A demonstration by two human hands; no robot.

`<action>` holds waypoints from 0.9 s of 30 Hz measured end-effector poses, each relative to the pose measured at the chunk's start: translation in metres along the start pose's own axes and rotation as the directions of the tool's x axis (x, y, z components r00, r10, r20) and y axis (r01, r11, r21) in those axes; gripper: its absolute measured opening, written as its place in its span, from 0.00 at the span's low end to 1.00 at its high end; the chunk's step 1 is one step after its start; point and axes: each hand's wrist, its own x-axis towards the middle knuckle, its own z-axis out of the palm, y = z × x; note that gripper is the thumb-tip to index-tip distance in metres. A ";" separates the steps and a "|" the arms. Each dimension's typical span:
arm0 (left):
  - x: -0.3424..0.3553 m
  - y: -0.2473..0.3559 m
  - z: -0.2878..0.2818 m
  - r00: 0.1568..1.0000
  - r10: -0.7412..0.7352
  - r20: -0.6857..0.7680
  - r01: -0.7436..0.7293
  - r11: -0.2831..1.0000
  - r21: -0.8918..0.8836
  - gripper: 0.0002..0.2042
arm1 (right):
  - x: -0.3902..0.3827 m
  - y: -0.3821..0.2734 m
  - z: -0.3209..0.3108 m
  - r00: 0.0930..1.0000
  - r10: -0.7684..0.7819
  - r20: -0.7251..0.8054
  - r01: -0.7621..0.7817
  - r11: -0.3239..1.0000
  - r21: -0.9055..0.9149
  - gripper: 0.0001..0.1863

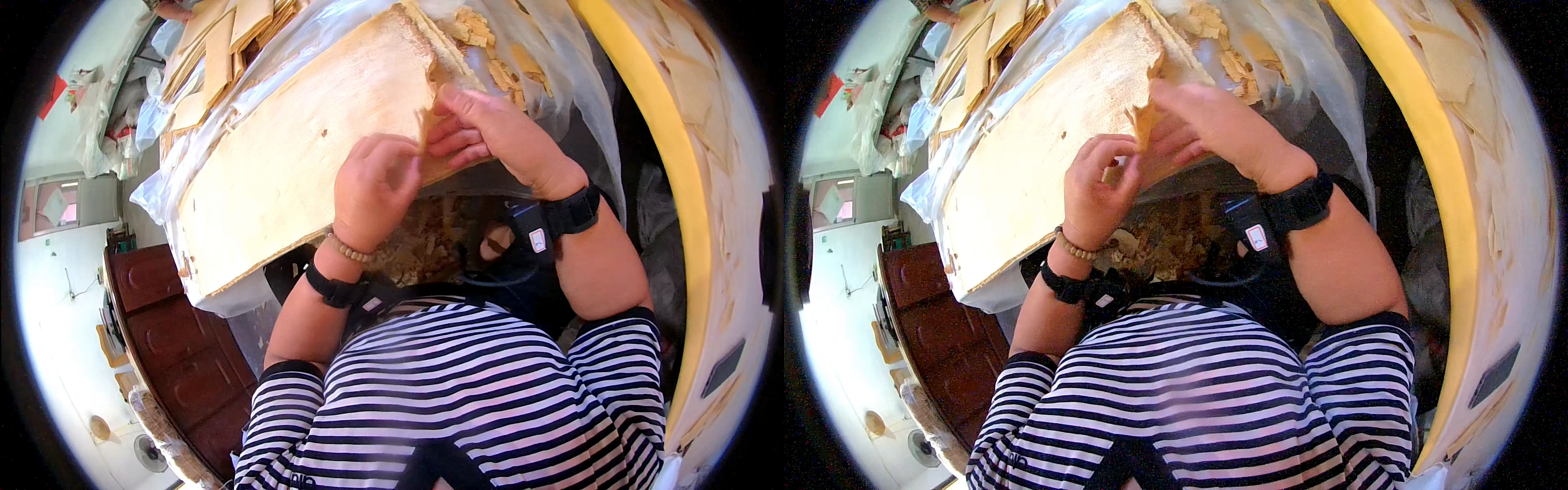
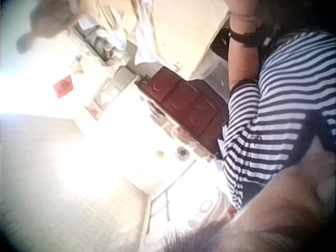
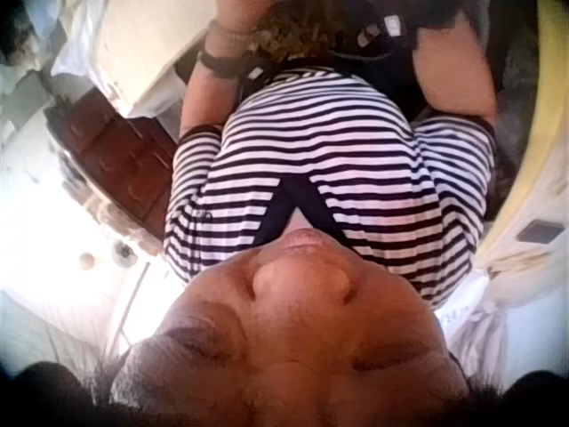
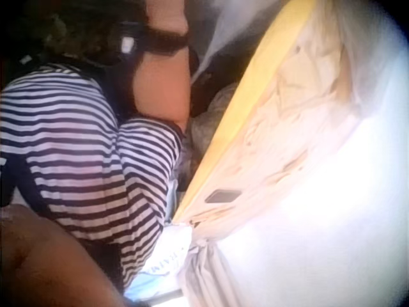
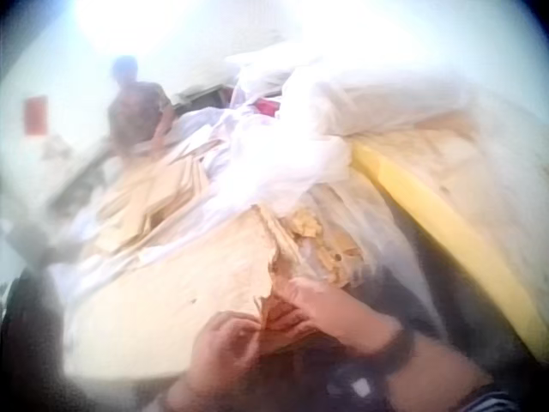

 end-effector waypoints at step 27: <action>0.018 -0.004 -0.029 0.964 -0.194 0.184 0.259 0.849 -0.460 0.04 | 0.006 0.031 0.029 0.915 -0.388 0.111 0.396 0.810 -0.433 0.18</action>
